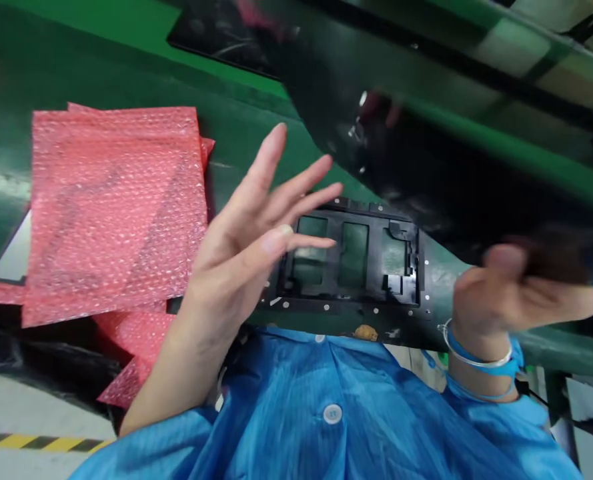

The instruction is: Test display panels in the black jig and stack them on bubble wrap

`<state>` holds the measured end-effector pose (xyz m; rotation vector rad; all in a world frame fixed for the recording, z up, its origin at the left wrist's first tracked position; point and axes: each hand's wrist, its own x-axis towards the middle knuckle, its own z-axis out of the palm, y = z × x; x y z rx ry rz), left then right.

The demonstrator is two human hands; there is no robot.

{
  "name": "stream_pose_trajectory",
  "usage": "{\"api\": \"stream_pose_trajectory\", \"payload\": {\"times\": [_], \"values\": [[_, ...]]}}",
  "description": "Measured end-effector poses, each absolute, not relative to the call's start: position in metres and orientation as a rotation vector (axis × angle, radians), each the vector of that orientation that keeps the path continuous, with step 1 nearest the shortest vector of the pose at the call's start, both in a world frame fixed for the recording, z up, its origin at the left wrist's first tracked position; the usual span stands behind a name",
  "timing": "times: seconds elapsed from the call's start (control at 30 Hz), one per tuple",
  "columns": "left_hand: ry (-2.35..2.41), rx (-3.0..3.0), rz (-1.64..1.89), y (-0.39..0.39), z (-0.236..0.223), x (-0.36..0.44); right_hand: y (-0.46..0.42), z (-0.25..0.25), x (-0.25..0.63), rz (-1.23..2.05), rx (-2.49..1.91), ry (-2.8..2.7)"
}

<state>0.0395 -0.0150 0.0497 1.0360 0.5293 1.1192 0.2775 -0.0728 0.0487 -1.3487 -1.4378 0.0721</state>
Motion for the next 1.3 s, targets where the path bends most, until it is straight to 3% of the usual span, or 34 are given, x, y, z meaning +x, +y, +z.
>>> {"api": "stream_pose_trajectory", "payload": {"times": [0.1,0.23,0.3,0.53,0.77,1.1,1.3], "values": [[0.727,1.25,1.221,-0.008,0.024,0.017,-0.066,0.043,0.293,0.013,-1.186,-0.986],[0.923,1.291,1.285,-0.006,-0.017,-0.012,-0.065,0.029,0.311,0.446,-1.213,-0.658],[0.974,1.266,1.289,-0.007,-0.028,-0.02,-0.066,0.023,0.314,0.513,-1.255,-0.611],[0.902,1.278,1.167,-0.005,-0.008,0.003,-0.064,0.032,0.288,0.562,-1.321,-0.715],[0.864,1.168,1.145,-0.006,0.01,0.023,-0.069,0.046,0.279,0.279,-1.456,-0.926],[1.079,1.662,0.98,-0.011,-0.018,-0.008,-0.074,0.025,0.287,0.624,-1.585,-0.671],[1.082,1.997,0.634,-0.025,-0.041,-0.022,-0.077,0.009,0.305,0.752,-1.712,-0.637]]}}
